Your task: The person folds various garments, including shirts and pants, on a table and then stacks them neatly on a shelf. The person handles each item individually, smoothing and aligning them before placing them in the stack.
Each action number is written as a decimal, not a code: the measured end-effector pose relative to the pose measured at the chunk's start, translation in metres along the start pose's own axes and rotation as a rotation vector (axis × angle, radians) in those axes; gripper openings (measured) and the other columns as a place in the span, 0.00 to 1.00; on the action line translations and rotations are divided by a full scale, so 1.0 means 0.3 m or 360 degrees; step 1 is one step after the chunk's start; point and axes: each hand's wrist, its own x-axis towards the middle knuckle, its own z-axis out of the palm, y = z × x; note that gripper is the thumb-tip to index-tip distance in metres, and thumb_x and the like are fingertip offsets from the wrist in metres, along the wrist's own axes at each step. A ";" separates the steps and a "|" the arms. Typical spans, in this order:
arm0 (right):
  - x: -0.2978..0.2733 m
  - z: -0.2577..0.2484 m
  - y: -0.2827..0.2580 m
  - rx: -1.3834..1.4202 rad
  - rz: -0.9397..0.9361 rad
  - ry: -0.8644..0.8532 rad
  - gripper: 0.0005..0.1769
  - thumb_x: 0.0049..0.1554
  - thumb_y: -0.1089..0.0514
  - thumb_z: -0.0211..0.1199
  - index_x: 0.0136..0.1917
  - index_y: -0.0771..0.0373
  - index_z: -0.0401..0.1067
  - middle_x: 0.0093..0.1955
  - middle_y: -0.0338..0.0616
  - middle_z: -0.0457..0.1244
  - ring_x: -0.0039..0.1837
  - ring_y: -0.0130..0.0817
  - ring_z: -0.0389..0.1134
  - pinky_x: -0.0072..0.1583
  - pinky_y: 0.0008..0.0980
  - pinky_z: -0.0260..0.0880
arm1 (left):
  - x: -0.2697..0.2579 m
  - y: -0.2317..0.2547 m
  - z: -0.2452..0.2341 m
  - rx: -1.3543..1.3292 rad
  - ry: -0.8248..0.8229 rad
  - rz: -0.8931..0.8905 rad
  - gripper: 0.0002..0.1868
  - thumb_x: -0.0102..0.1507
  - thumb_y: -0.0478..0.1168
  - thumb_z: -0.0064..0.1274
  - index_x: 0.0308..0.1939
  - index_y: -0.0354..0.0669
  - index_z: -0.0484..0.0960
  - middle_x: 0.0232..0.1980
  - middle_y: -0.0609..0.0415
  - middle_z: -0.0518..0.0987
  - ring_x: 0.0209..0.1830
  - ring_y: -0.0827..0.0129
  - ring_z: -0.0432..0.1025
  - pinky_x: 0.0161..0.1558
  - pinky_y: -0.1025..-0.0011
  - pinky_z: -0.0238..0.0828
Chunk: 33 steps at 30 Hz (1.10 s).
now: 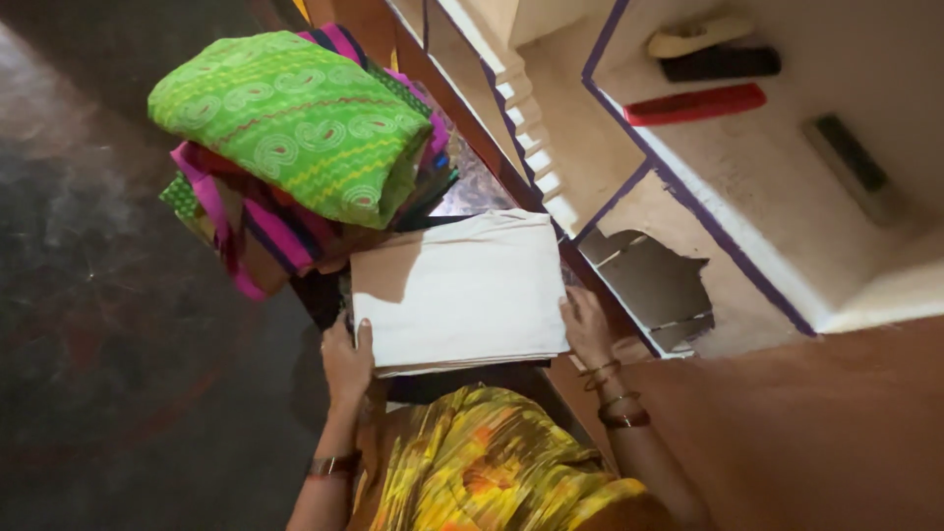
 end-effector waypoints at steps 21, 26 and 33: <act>-0.037 -0.252 -0.405 0.2016 0.0267 -0.0578 0.36 0.57 0.67 0.56 0.77 0.60 0.52 0.68 0.54 0.60 0.65 0.41 0.65 0.63 0.44 0.72 | 0.034 0.084 -0.169 -0.0848 -0.0168 -0.0479 0.22 0.61 0.38 0.60 0.59 0.40 0.78 0.45 0.48 0.78 0.38 0.60 0.71 0.37 0.69 0.68; -0.026 -0.309 -0.492 0.1218 -0.0397 -0.0862 0.42 0.51 0.76 0.48 0.78 0.60 0.56 0.77 0.43 0.53 0.76 0.37 0.57 0.68 0.43 0.69 | -0.060 0.216 -0.168 -0.0073 0.0024 0.0421 0.23 0.61 0.42 0.64 0.58 0.39 0.79 0.56 0.44 0.75 0.55 0.58 0.73 0.51 0.74 0.77; 0.048 -0.252 -0.458 -0.0275 -0.0843 -0.0046 0.35 0.48 0.66 0.64 0.69 0.50 0.72 0.61 0.51 0.61 0.65 0.48 0.62 0.66 0.47 0.64 | -0.134 0.392 -0.109 0.0324 -0.0400 0.0907 0.45 0.46 0.55 0.74 0.62 0.44 0.72 0.64 0.38 0.69 0.70 0.36 0.57 0.62 0.30 0.48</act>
